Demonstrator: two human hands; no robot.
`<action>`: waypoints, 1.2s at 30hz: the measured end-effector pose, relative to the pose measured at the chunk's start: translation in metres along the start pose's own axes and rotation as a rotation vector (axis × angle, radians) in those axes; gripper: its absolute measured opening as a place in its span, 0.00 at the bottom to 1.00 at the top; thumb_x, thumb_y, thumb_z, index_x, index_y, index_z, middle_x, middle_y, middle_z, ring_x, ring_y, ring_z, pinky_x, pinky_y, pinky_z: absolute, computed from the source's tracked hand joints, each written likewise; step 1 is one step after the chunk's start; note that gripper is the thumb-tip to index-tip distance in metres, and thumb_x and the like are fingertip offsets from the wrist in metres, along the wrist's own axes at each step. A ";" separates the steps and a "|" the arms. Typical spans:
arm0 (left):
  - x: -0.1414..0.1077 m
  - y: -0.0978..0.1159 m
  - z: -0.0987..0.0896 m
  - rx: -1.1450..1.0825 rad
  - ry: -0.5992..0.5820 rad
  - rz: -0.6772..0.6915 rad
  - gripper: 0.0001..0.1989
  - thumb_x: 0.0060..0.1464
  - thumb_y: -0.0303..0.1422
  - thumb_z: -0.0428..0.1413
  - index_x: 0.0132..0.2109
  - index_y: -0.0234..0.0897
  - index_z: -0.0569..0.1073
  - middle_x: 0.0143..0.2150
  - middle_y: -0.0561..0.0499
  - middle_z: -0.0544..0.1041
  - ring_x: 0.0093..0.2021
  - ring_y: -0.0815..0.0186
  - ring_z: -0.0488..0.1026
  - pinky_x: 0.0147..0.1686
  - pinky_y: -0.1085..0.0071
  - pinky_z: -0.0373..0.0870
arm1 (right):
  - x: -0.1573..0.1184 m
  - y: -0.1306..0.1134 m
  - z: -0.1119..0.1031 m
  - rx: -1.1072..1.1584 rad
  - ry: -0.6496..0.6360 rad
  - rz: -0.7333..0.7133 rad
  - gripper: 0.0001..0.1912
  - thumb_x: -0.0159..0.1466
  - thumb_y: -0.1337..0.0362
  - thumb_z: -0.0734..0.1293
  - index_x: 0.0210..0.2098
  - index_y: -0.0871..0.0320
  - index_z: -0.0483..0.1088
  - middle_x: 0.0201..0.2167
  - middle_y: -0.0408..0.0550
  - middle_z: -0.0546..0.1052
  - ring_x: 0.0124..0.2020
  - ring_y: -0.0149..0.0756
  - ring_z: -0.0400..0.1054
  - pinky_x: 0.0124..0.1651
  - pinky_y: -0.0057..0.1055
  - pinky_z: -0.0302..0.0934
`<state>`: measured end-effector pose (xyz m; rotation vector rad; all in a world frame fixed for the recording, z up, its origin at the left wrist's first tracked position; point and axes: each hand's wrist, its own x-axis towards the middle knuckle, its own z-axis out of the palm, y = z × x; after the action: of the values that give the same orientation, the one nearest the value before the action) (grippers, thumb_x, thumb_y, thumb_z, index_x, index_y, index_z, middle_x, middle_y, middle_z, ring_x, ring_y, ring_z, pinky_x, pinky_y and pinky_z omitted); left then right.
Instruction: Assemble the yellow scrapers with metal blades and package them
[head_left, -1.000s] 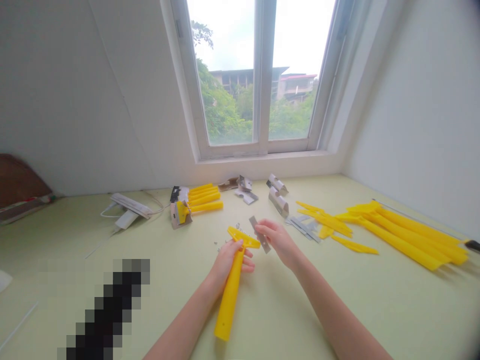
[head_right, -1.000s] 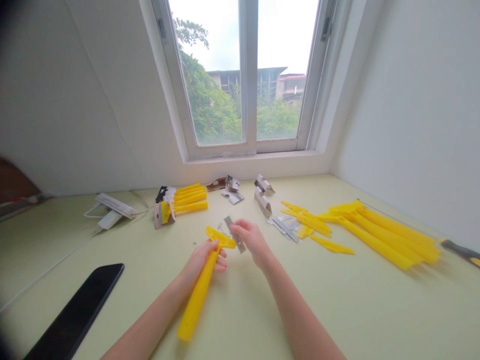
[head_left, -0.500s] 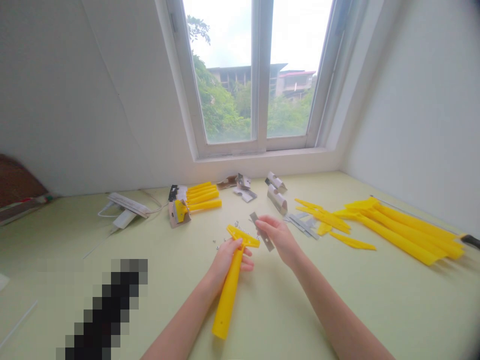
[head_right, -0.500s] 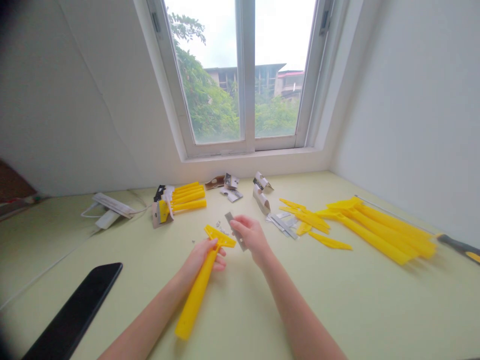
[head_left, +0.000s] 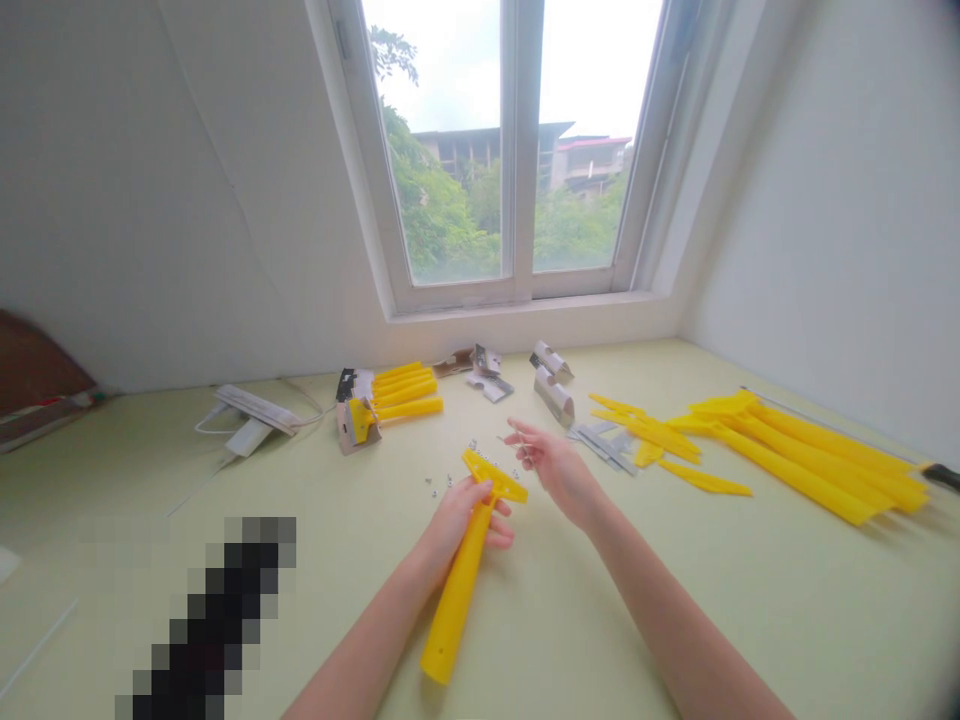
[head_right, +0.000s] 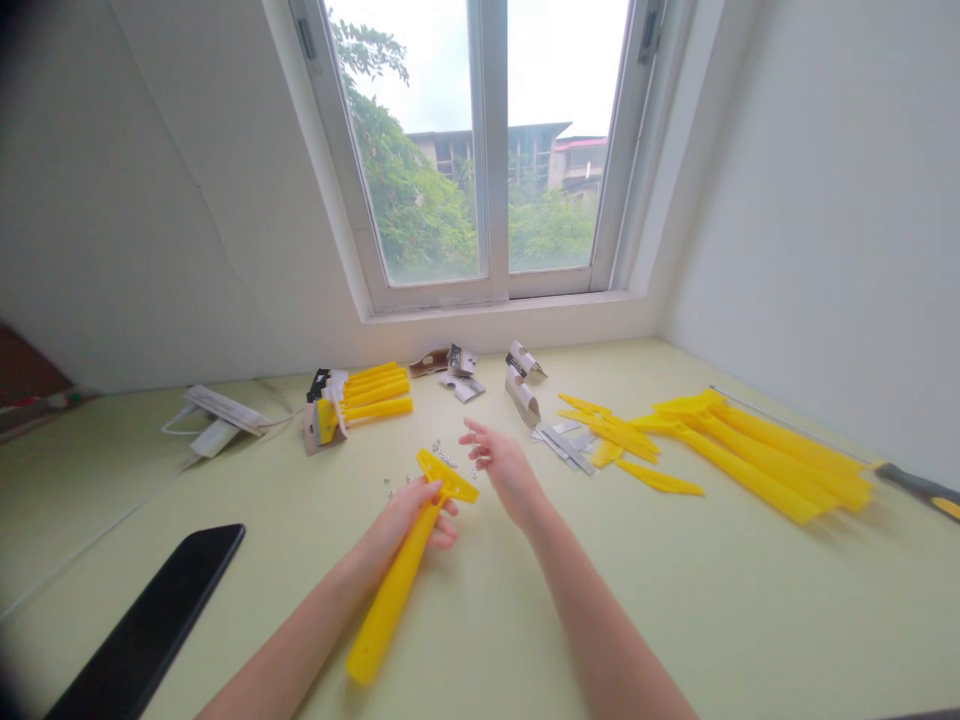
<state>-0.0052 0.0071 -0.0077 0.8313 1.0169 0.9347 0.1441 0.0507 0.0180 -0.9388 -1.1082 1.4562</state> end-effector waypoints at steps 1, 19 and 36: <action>0.000 -0.001 0.000 0.001 -0.018 -0.001 0.14 0.50 0.35 0.48 0.43 0.32 0.63 0.27 0.50 0.70 0.19 0.69 0.71 0.21 0.71 0.69 | -0.001 0.000 0.000 -0.025 -0.021 -0.010 0.20 0.51 0.67 0.61 0.44 0.59 0.70 0.35 0.48 0.75 0.28 0.28 0.64 0.31 0.25 0.59; -0.001 -0.001 -0.001 -0.016 -0.062 0.097 0.15 0.48 0.35 0.51 0.42 0.31 0.65 0.27 0.50 0.71 0.22 0.68 0.71 0.24 0.71 0.68 | -0.010 0.001 0.011 -0.434 0.005 -0.156 0.10 0.47 0.66 0.65 0.29 0.60 0.74 0.25 0.47 0.76 0.28 0.35 0.69 0.30 0.28 0.61; -0.001 0.001 0.000 0.000 -0.041 0.091 0.14 0.47 0.37 0.51 0.39 0.31 0.67 0.28 0.49 0.70 0.21 0.68 0.71 0.22 0.72 0.67 | -0.007 -0.002 0.003 -0.233 0.083 -0.105 0.09 0.49 0.63 0.65 0.30 0.59 0.70 0.26 0.45 0.74 0.32 0.37 0.69 0.37 0.33 0.61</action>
<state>-0.0054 0.0066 -0.0068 0.8993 0.9498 0.9912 0.1426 0.0429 0.0206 -1.0759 -1.2650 1.2105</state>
